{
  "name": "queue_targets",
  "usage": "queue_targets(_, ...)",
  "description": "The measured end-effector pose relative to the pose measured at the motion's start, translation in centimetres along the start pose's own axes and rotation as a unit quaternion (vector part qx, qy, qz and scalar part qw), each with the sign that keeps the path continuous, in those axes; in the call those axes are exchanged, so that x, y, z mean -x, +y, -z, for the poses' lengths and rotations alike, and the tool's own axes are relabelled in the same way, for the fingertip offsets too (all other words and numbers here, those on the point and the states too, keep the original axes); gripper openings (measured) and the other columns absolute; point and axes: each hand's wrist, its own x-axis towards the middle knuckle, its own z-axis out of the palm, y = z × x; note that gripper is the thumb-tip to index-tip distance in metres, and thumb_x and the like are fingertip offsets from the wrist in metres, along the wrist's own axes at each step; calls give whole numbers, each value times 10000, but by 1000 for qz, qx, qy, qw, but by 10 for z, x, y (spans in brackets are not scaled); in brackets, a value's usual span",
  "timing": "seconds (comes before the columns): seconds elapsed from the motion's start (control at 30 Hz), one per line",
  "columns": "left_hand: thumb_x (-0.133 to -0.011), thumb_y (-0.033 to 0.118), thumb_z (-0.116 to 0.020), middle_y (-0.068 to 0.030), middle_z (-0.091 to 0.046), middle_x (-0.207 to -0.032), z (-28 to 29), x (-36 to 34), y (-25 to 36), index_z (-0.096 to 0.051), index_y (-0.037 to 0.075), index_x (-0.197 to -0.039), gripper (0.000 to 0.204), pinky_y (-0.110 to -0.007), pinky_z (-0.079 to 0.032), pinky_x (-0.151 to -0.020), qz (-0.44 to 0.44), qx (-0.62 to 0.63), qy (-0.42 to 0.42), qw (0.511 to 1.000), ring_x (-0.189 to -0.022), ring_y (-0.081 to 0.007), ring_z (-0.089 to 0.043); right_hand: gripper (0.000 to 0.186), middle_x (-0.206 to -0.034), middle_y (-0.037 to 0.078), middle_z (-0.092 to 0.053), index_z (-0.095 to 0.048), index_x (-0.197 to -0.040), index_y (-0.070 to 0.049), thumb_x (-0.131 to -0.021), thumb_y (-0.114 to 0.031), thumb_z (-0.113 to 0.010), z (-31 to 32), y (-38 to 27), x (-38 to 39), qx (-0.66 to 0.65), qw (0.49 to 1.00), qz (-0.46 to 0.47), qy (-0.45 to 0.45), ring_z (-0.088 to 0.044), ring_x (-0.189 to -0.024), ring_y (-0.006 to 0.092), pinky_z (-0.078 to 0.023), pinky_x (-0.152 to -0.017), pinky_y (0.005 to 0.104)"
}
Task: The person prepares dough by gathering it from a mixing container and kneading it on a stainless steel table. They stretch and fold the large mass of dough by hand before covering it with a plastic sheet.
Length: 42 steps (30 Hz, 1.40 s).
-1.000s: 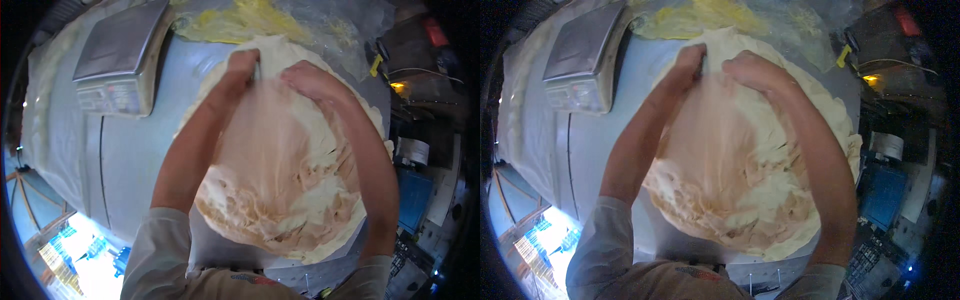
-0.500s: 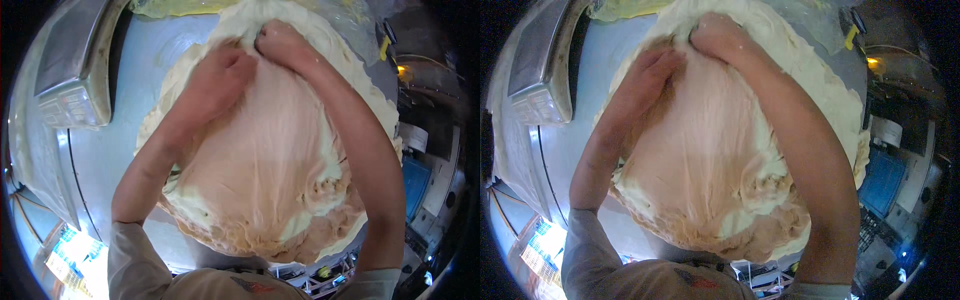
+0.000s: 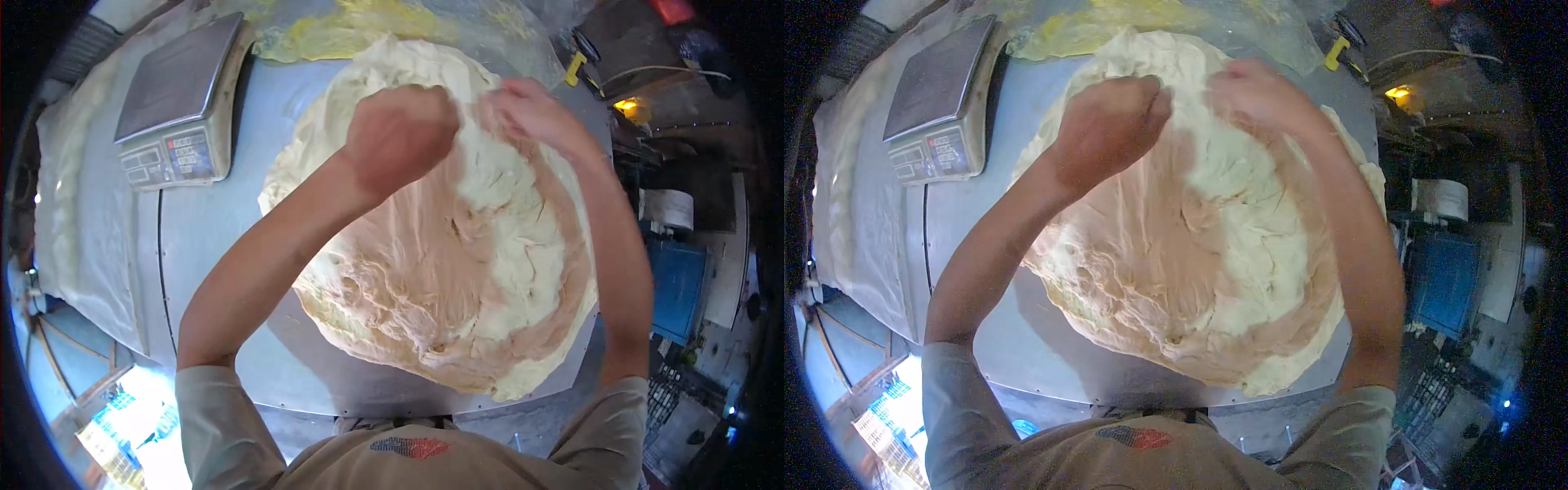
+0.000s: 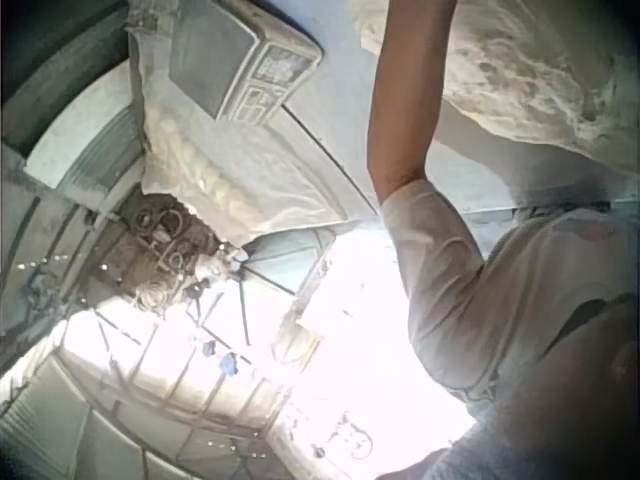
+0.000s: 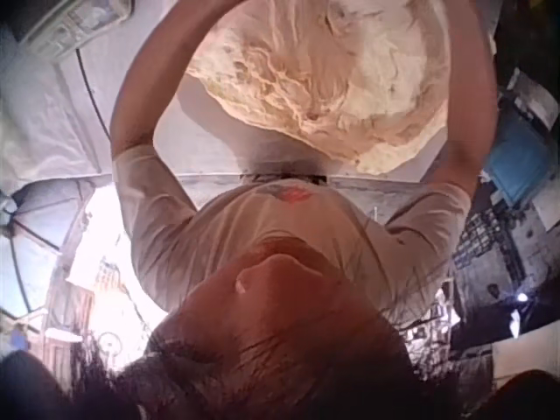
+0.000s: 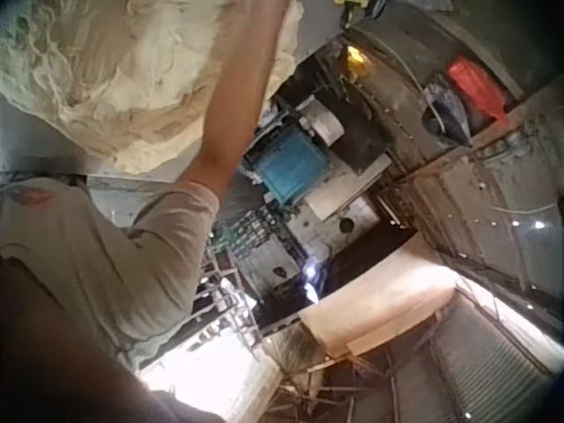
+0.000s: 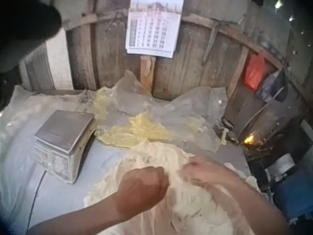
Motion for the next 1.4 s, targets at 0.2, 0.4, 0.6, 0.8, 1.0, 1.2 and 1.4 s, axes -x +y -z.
queue_targets(0.2,-829,298,-542,-235,-636,-911,-96,-93,-16,-636,-32,-863,345,-441,-483,-770,85,110,-243,960,-838,-391,-627,138,-569,-7,-444,-553,-715,-44,-675,-158,-619,27,87,-14,85,990,-98,51,-425,-529,93,-317,-445,285)
queue_targets(0.4,-783,283,-550,-243,-631,-1047,-149,-165,-20,-668,-32,-928,366,-390,-486,-834,112,147,-150,971,-1009,-349,-608,301,-769,241,-643,-649,-778,70,-583,-141,-563,40,105,-87,176,975,-81,114,-612,-640,348,-490,-616,416)
queue_targets(0.6,-792,234,-491,-205,-666,-920,-147,-159,2,-672,6,-878,304,-459,-498,-787,89,-47,-162,982,-884,-364,-645,287,-913,258,-642,-668,-803,19,-723,-246,-591,37,117,-59,196,951,2,238,-620,-930,368,-487,-816,419)
queue_targets(0.8,-842,321,-527,-214,-647,-770,-84,-86,69,-637,-20,-750,369,-427,-482,-669,-53,59,-328,941,-735,-330,-633,221,-589,-37,-453,-452,-639,-102,-753,-142,-638,82,117,128,83,993,-31,77,-424,-485,51,-293,-399,246)
queue_targets(1.0,-751,345,-553,-204,-664,-821,-206,-112,109,-663,-42,-827,410,-423,-481,-681,-167,209,-426,864,-729,-327,-618,202,-592,-42,-447,-439,-619,-149,-773,-117,-567,58,205,109,-211,960,-167,71,-355,-402,29,-197,-337,244)
queue_targets(1.2,-793,286,-517,-253,-657,-914,-234,-152,172,-690,-1,-902,352,-413,-518,-753,-15,97,-172,980,-879,-342,-659,167,-758,201,-632,-592,-729,-5,-744,-162,-536,116,269,11,90,907,1,412,-619,-790,352,-474,-704,442)
queue_targets(1.4,-861,303,-496,-226,-651,-819,-155,-79,155,-679,24,-849,334,-443,-512,-711,-114,-41,-98,988,-821,-350,-653,315,-788,214,-639,-584,-706,2,-791,-301,-584,94,240,65,223,922,-17,316,-633,-765,316,-487,-703,421)
